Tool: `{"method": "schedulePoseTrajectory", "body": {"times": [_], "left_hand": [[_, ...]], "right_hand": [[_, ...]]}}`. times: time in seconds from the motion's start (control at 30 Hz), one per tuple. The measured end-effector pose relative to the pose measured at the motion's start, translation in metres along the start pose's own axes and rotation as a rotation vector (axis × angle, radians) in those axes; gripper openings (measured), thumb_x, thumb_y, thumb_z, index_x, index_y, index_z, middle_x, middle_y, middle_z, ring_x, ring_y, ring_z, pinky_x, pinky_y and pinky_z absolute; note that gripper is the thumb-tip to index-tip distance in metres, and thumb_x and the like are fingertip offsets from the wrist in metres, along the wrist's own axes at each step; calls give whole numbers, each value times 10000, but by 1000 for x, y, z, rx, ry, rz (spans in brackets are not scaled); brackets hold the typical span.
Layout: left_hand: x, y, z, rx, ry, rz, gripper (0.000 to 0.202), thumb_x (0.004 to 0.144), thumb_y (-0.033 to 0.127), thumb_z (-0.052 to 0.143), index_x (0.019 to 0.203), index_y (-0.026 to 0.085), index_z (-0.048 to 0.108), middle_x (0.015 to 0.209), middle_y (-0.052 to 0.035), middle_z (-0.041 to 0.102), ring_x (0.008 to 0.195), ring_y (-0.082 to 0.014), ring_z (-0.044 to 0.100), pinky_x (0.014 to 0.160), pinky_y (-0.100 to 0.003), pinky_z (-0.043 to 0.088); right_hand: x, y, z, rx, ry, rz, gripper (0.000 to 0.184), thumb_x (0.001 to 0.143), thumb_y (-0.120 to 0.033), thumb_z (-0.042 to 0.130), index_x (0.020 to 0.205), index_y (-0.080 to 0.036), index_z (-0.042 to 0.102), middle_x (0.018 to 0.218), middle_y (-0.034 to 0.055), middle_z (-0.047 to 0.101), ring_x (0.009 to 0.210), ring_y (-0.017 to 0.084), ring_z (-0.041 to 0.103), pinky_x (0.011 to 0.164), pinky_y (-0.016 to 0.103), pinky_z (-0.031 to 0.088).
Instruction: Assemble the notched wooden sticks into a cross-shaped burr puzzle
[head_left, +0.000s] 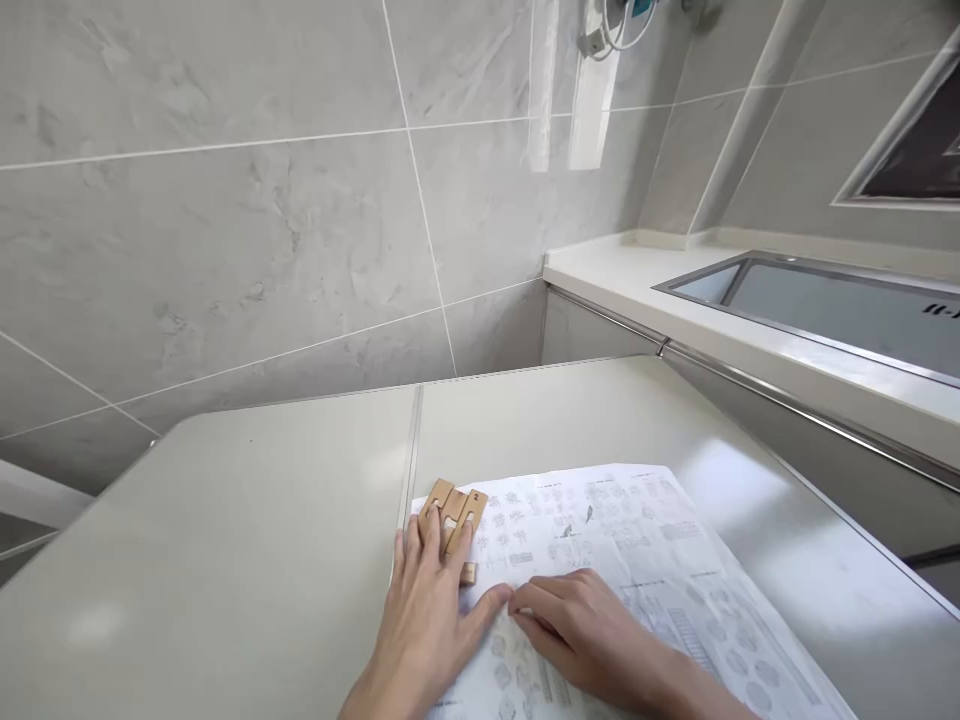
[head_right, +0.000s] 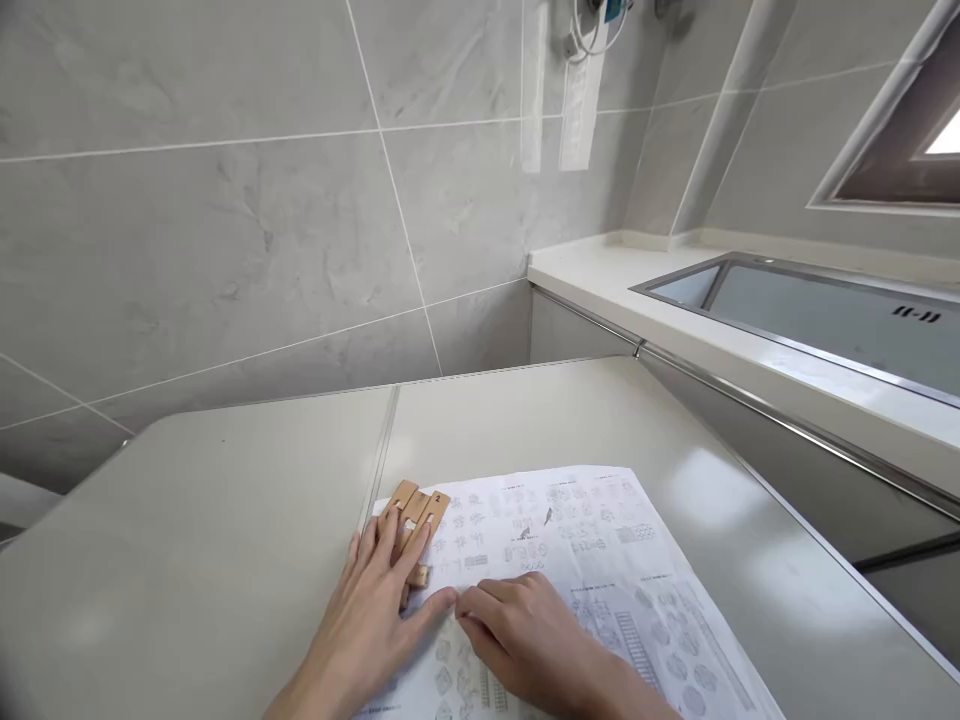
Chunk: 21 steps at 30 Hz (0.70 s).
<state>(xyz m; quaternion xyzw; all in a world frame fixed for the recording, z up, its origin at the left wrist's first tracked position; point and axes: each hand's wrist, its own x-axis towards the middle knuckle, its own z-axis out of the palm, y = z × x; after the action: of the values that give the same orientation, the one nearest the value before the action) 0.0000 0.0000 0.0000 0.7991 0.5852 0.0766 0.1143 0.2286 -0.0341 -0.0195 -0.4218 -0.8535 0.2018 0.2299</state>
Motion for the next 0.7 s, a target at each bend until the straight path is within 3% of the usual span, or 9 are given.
{"method": "schedulePoseTrajectory", "body": {"times": [0.23, 0.37, 0.47, 0.6, 0.7], "left_hand": [[5, 25, -3, -31, -78, 34, 615, 1046, 623, 451, 1578, 320, 514, 1738, -124, 306, 1593, -496, 214, 1177, -729, 376], [12, 47, -9, -51, -151, 81, 544, 1099, 534, 362, 1527, 279, 579, 1719, -141, 346, 1592, -474, 237, 1200, -714, 370], [14, 62, -11, -82, -165, 152, 493, 1118, 490, 339, 1505, 324, 595, 1715, -107, 366, 1596, -436, 257, 1216, -697, 373], [4, 76, 1, -118, -149, 228, 591, 1057, 500, 540, 1620, 362, 427, 1751, -104, 276, 1601, -473, 201, 1199, -746, 366], [-7, 82, 23, -166, -152, 246, 854, 972, 380, 702, 1688, 390, 236, 1795, -68, 42, 1619, -485, 71, 1197, -759, 357]], "right_hand": [[0, 3, 2, -31, 133, -27, 270, 1027, -153, 445, 779, -221, 528, 657, -35, 624, 510, 109, 504, 556, 286, 239], [-1, 12, 2, 19, 335, 93, 323, 995, -184, 484, 676, -224, 454, 531, -73, 441, 456, 95, 394, 537, 261, 253], [1, 18, -4, 97, 459, 231, 277, 1009, -254, 500, 737, -223, 540, 536, -83, 403, 454, 101, 388, 523, 238, 299], [5, 25, -16, 248, 521, 408, 309, 1050, -377, 483, 814, -223, 610, 549, -70, 451, 477, 126, 434, 523, 235, 358], [6, 30, -21, 327, 526, 493, 352, 1055, -447, 479, 818, -229, 623, 551, -61, 478, 475, 138, 435, 508, 247, 356]]}}
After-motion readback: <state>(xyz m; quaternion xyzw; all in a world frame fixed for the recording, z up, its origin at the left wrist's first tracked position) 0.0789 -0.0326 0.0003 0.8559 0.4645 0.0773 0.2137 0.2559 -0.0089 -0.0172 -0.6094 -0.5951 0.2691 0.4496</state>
